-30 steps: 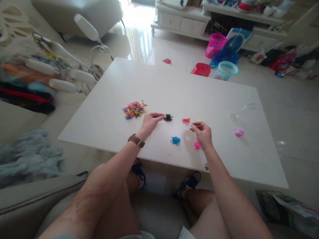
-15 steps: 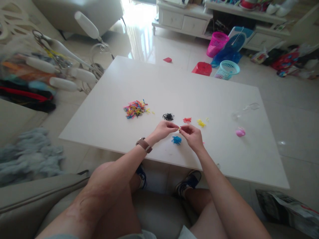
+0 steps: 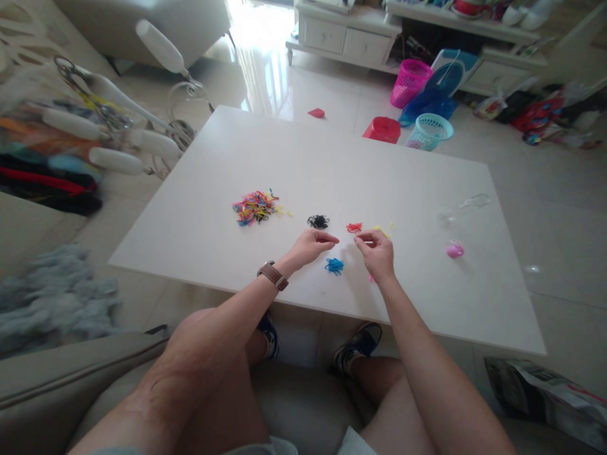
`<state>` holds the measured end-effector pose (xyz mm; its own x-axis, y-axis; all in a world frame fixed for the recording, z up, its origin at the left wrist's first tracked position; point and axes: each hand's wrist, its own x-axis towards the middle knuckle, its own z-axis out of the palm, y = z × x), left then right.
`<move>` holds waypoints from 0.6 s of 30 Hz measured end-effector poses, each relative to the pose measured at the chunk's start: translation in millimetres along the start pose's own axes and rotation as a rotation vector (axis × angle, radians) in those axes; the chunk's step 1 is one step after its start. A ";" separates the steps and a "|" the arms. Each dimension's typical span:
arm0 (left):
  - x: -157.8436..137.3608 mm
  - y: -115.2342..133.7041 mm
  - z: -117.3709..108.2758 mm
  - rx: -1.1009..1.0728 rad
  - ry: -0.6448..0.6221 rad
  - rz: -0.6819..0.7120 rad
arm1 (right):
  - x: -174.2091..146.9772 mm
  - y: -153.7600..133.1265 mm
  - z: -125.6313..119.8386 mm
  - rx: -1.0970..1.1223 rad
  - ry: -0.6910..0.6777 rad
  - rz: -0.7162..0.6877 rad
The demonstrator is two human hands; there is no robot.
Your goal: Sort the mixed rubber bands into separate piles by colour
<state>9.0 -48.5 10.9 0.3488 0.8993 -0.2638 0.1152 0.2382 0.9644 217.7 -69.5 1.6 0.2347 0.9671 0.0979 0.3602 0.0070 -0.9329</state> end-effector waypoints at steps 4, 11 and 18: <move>-0.5 0.7 -1.0 0.002 0.005 -0.029 | 24.8 35.5 -27.1 0.156 0.282 0.246; -1.8 2.2 -3.0 -0.001 0.023 -0.042 | 40.9 73.6 -51.2 0.169 0.470 0.304; -4.8 7.0 -4.9 0.019 0.032 -0.055 | 48.0 95.1 -61.8 -0.097 0.305 0.188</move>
<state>3.5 -49.4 19.0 0.3117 0.8964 -0.3150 0.1515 0.2804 0.9479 319.1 -38.1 -60.9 0.5579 0.8290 0.0403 0.3655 -0.2018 -0.9087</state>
